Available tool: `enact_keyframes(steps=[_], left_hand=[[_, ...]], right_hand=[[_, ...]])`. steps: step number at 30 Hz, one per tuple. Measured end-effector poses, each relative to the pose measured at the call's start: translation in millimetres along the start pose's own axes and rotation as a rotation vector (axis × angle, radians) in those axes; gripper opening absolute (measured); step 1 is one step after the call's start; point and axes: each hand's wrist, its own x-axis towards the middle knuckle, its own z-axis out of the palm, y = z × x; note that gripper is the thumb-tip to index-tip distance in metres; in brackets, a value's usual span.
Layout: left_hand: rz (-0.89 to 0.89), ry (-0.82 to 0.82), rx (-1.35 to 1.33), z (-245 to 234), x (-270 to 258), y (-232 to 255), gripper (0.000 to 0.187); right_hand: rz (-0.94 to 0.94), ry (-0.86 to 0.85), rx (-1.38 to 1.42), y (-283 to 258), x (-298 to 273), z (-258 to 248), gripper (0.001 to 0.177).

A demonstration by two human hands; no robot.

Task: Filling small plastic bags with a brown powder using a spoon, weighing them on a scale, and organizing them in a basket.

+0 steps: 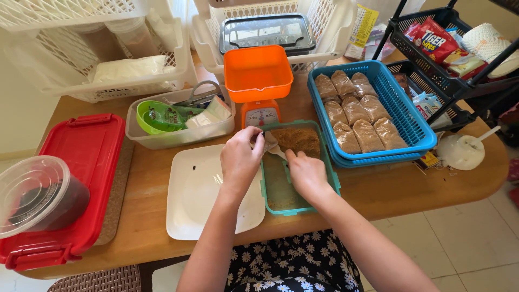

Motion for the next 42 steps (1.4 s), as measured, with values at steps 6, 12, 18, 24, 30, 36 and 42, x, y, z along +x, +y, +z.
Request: enact_keyframes(steps=[6,12,18,24,30,36,42], left_hand=[[0.009,0.013,0.008,2.1,1.6,-2.6,0.020],[0.015,0.014,0.018,-0.1,2.4,-3.0,0.021],[0.010,0.005,0.009,-4.7,-0.9,-1.5,0.021],[0.014,0.003,-0.006,-5.1,-2.7,-1.5,0.021],[0.000,0.004,-0.006,-6.2,-1.4,-0.6,0.020],[0.003,0.006,0.004,-5.0,0.1,-4.5,0.020],[-0.011,-0.026,0.007,-6.6,1.3,-1.0,0.020]], right_hand=[[-0.044,0.005,-0.047,4.5,-4.2,-5.4,0.038],[-0.065,0.013,-0.080,2.0,-12.9,-18.9,0.038],[-0.079,0.188,-0.177,9.6,-34.4,-0.3,0.033],[-0.070,0.175,-0.151,6.7,-53.5,-20.3,0.025],[-0.097,0.131,-0.095,13.3,-30.7,-7.1,0.023],[-0.109,0.004,0.078,17.9,-27.5,-8.9,0.023],[-0.060,-0.011,0.145,13.0,-42.4,-61.5,0.016]])
